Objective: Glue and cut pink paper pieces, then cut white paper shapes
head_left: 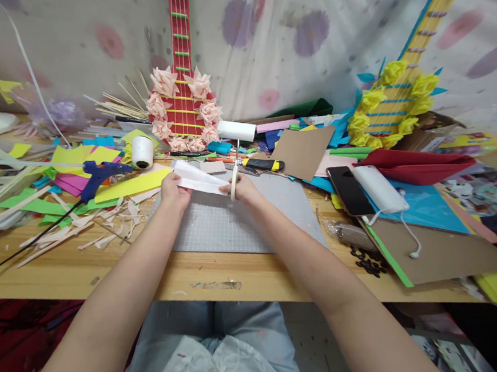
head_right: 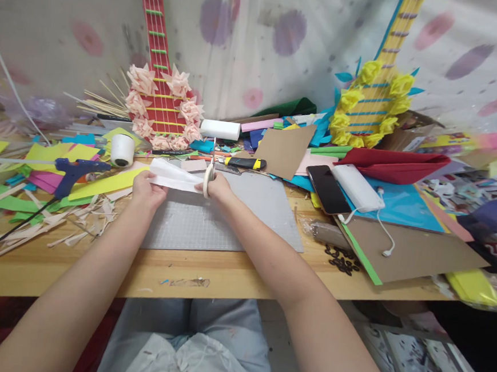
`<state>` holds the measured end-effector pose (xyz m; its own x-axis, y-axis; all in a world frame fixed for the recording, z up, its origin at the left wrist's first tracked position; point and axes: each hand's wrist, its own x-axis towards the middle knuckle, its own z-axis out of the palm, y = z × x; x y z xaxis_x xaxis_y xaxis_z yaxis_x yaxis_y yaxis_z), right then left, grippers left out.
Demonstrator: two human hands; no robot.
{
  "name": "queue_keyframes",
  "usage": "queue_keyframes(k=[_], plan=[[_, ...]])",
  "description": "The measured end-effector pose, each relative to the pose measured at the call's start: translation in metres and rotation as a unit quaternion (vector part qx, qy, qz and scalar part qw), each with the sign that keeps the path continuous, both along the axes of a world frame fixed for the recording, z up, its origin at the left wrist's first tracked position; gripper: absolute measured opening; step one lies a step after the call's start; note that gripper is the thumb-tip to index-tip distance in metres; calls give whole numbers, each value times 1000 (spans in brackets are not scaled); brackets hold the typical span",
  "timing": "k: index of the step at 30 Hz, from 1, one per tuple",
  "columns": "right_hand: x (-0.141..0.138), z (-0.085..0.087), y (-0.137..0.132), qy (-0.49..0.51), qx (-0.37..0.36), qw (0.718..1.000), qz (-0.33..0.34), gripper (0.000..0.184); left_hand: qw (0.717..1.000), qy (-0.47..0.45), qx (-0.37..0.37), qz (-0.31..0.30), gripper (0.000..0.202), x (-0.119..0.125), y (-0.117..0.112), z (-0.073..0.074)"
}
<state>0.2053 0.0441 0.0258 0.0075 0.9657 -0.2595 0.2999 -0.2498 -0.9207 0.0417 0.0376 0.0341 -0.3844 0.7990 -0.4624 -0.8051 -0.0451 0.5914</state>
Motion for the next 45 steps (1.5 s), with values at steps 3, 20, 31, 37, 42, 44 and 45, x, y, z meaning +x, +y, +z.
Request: queue_keyframes(k=[3,20,31,37,42,44,45], plan=[[0,1,-1,17,-20,1000,-15,41,999,-2,23,-27,16,-1,-4,1],[6,13,-8,114,-74,990,-20,29,990,-63,79,-97,25,-10,-5,-5],[7,8,-5,129,-58,989,-29,32,989,-78,88,-85,32,-11,-4,-8],[5,9,-6,113,-59,991,-46,29,981,-71,90,-158,32,2,-16,-4],[3,5,-4,121,-49,991,-40,28,974,61,16,-216,13,19,-27,-8],[4,4,-4,117,-45,992,-34,28,970,108,9,-216,10,25,-29,-11],[4,4,-4,113,-42,992,-32,28,969,122,10,-214,10,27,-29,-12]])
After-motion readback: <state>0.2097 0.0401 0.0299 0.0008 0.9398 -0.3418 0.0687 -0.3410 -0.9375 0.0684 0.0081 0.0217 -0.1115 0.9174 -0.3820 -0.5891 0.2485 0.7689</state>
